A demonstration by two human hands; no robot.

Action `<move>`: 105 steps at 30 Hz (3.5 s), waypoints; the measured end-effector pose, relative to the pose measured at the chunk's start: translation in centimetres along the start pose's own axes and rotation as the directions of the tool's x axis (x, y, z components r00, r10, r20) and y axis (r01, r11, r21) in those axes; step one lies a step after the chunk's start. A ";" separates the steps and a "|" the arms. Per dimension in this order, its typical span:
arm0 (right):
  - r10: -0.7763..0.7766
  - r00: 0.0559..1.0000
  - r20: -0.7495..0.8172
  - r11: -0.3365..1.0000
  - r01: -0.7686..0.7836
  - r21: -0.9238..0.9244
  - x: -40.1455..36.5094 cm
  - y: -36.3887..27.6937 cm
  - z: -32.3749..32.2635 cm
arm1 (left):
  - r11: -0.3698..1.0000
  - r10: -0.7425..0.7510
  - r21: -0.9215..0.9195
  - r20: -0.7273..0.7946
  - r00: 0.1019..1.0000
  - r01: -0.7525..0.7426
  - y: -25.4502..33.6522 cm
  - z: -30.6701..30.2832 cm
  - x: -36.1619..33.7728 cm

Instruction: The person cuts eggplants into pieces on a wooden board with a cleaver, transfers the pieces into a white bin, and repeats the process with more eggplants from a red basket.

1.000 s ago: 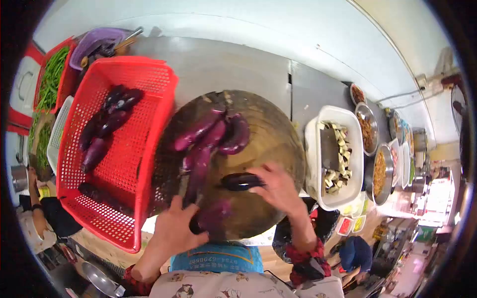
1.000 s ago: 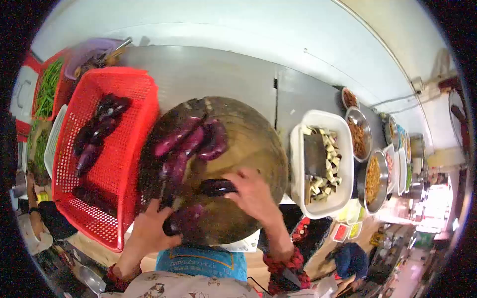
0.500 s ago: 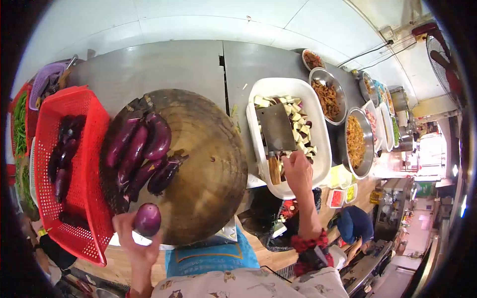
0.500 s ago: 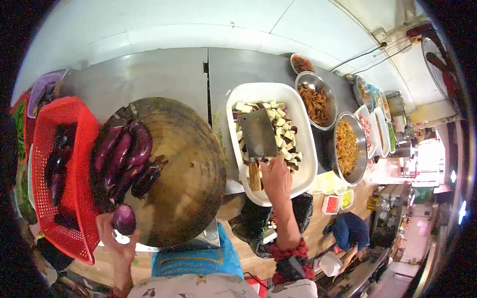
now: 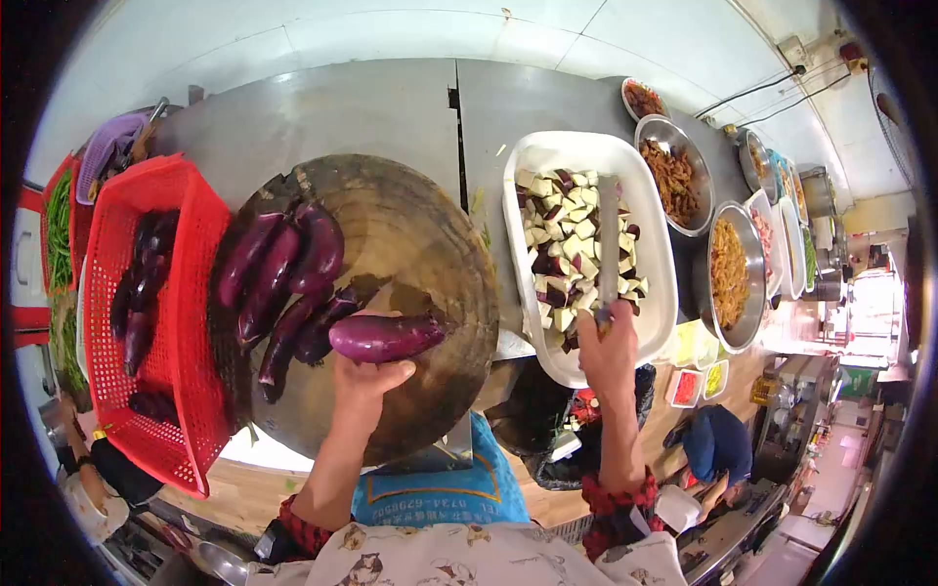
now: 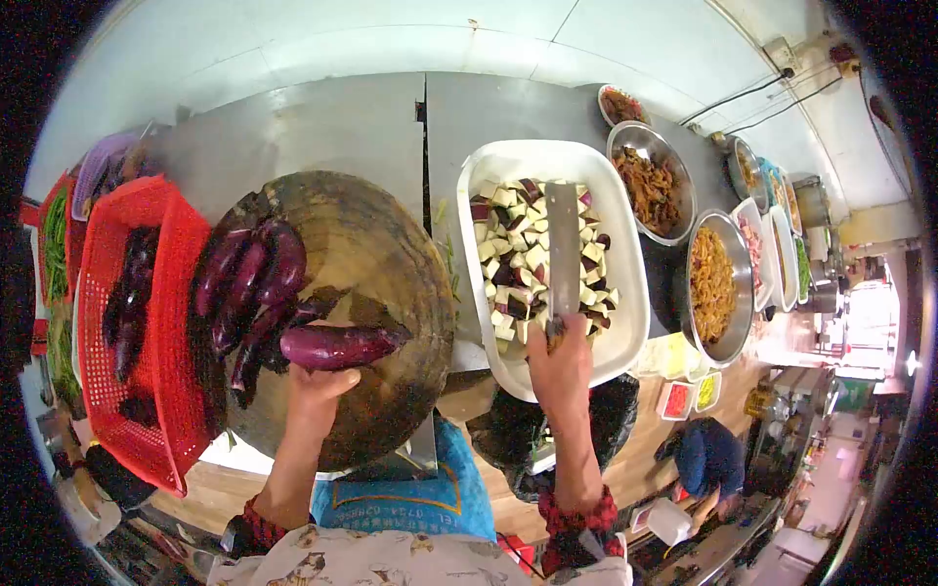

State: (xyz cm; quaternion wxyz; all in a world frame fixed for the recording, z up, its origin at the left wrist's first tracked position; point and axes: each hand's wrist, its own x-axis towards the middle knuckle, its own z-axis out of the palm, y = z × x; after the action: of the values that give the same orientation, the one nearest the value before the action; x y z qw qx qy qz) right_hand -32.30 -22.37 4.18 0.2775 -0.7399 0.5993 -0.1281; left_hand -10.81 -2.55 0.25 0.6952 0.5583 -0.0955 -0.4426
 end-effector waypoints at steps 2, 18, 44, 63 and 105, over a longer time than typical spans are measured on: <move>0.081 0.996 0.037 0.992 -0.084 0.098 -2.4 -2.2 -2.3 | 0.932 -0.129 -0.344 -0.034 0.991 0.110 -0.1 -0.7 0.0; -0.308 0.831 0.464 0.950 0.244 0.193 -12.0 -7.6 2.5 | 0.440 0.278 0.864 0.126 0.952 -0.243 0.2 -5.3 -0.8; -0.486 0.803 0.345 0.866 0.494 0.070 -4.6 -11.4 5.6 | 0.831 -0.067 0.519 -0.265 0.962 0.201 -1.7 -1.3 0.2; -0.152 0.783 0.603 0.935 0.312 -0.169 -12.5 -11.7 8.6 | 0.536 0.359 0.810 0.038 0.933 -0.239 -3.8 -4.2 0.3; -0.233 0.819 0.524 0.900 0.386 -0.204 -10.9 -9.9 3.3 | 0.244 0.425 0.596 0.643 0.636 -0.765 -0.5 -2.6 3.9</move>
State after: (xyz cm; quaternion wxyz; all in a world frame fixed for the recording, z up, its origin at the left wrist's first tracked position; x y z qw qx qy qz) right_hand -25.22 -9.81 8.59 0.2784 -0.8697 0.3921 0.1109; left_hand -7.15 -3.60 -2.52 0.4220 0.6451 -0.6247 -0.1245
